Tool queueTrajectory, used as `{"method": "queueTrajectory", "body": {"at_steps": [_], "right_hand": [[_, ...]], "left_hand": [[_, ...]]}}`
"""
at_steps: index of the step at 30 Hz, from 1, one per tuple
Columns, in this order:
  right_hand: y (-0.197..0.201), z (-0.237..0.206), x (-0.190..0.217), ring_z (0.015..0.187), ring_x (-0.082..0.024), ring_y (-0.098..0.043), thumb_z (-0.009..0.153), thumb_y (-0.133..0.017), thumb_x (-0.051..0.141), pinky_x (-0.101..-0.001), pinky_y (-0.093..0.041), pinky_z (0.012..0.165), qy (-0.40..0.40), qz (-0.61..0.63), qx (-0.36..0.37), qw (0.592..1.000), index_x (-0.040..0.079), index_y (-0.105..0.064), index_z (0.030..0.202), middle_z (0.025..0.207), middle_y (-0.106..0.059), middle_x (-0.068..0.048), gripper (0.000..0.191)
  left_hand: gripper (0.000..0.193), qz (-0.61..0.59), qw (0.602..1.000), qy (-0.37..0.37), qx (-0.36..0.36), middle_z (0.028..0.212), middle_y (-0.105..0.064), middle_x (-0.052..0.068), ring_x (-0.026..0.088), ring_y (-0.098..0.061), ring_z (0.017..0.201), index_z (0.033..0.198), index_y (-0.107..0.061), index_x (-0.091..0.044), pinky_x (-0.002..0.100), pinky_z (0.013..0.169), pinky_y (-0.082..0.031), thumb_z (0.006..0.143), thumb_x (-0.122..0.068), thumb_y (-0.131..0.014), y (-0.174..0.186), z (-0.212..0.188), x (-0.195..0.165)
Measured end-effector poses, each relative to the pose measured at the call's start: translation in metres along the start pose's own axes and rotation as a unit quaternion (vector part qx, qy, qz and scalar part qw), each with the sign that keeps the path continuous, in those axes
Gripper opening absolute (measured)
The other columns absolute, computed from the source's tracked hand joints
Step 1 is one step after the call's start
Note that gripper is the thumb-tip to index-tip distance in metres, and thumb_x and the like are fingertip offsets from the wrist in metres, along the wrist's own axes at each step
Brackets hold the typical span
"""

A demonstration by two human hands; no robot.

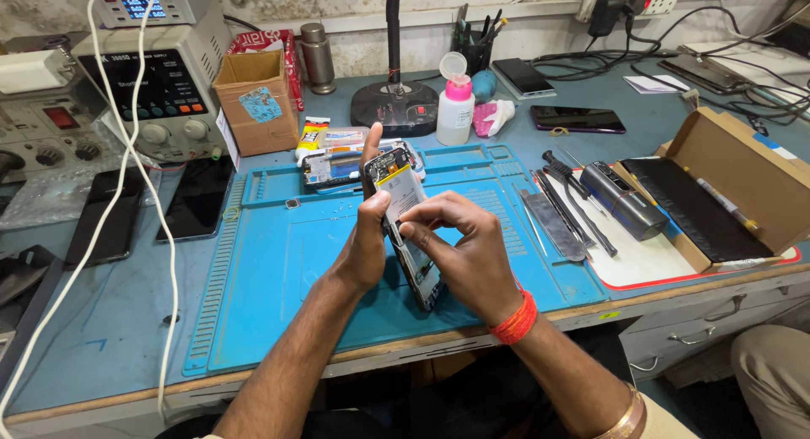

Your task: The person tests a smartphone on the bench, opens its back cover and removes the display assembly, then works on the internal components by hand and with a pry tool. They detach and pull out the old battery, peel its backing, and set the battery aside on the bench next to the opened phone.

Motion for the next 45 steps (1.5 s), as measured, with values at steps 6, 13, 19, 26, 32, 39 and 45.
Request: {"method": "queueTrajectory", "body": {"at_steps": [6,13,19,26,32,39,45], "right_hand": [[-0.001,-0.005,0.007,0.085,-0.014,-0.069,0.090,-0.078,0.010,-0.0295,-0.055,0.078,0.047,-0.031,0.002,0.998,0.002,-0.074,0.098,0.093,-0.071,-0.006,0.013],[0.001,-0.004,0.009,0.084,-0.014,-0.070,0.089,-0.078,0.014,-0.0283,-0.056,0.077,0.023,-0.017,0.006,1.000,0.004,-0.076,0.108,0.092,-0.072,-0.005,0.022],[0.000,-0.006,0.006,0.087,-0.015,-0.071,0.090,-0.079,0.011,-0.0291,-0.056,0.078,0.027,-0.013,0.003,1.000,0.003,-0.076,0.101,0.094,-0.073,-0.006,0.014],[0.007,-0.002,0.011,0.084,-0.016,-0.074,0.088,-0.077,0.007,-0.0271,-0.058,0.075,0.058,-0.029,0.002,0.998,0.003,-0.077,0.103,0.093,-0.075,-0.007,0.015],[0.007,0.018,0.024,0.077,-0.015,-0.076,0.089,-0.077,0.007,-0.0271,-0.062,0.069,0.108,-0.086,0.087,0.987,0.003,-0.075,0.098,0.088,-0.073,-0.006,0.010],[-0.004,0.029,0.040,0.067,-0.024,-0.070,0.080,-0.079,0.010,-0.0352,-0.054,0.060,0.169,-0.245,0.150,0.943,0.002,-0.065,0.082,0.080,-0.068,-0.008,0.016],[-0.005,0.035,0.030,0.058,-0.016,-0.067,0.077,-0.072,0.008,-0.0313,-0.054,0.056,0.076,-0.156,0.196,0.965,0.002,-0.064,0.081,0.067,-0.064,-0.008,0.011]], "left_hand": [[0.091,-0.007,1.000,0.009,-0.008,0.139,-0.046,0.012,0.024,-0.049,0.122,0.169,-0.001,-0.024,0.044,0.111,-0.041,0.090,-0.046,-0.042,0.001,0.001,0.003],[0.091,0.010,1.000,0.000,-0.009,0.143,-0.046,0.010,0.023,-0.048,0.127,0.169,-0.001,-0.022,0.043,0.112,-0.040,0.091,-0.047,-0.042,0.003,0.002,0.002],[0.092,0.004,1.000,-0.009,-0.010,0.144,-0.045,0.012,0.026,-0.047,0.131,0.170,-0.004,-0.021,0.045,0.117,-0.037,0.091,-0.048,-0.043,0.004,0.000,0.002],[0.092,0.032,0.999,-0.012,-0.009,0.149,-0.041,0.012,0.026,-0.045,0.135,0.169,-0.003,-0.020,0.044,0.118,-0.035,0.092,-0.051,-0.043,0.002,0.001,0.000],[0.093,0.019,1.000,-0.006,-0.003,0.148,-0.042,0.012,0.026,-0.045,0.136,0.169,-0.002,-0.020,0.044,0.120,-0.034,0.092,-0.049,-0.044,0.001,0.000,0.000],[0.095,0.012,1.000,0.026,-0.011,0.132,-0.048,0.014,0.027,-0.049,0.110,0.170,-0.002,-0.021,0.048,0.100,-0.043,0.089,-0.049,-0.044,0.002,0.000,0.003],[0.096,0.069,0.997,-0.020,0.001,0.154,-0.039,0.012,0.026,-0.041,0.141,0.170,-0.001,-0.016,0.045,0.124,-0.028,0.091,-0.053,-0.042,-0.002,-0.001,-0.007]]}}
Point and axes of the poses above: each hand's wrist, its own z-axis towards the middle knuckle, its own y-axis out of the back of the hand, x = y × z, the point moved 7 cm from there along z, towards the middle knuckle
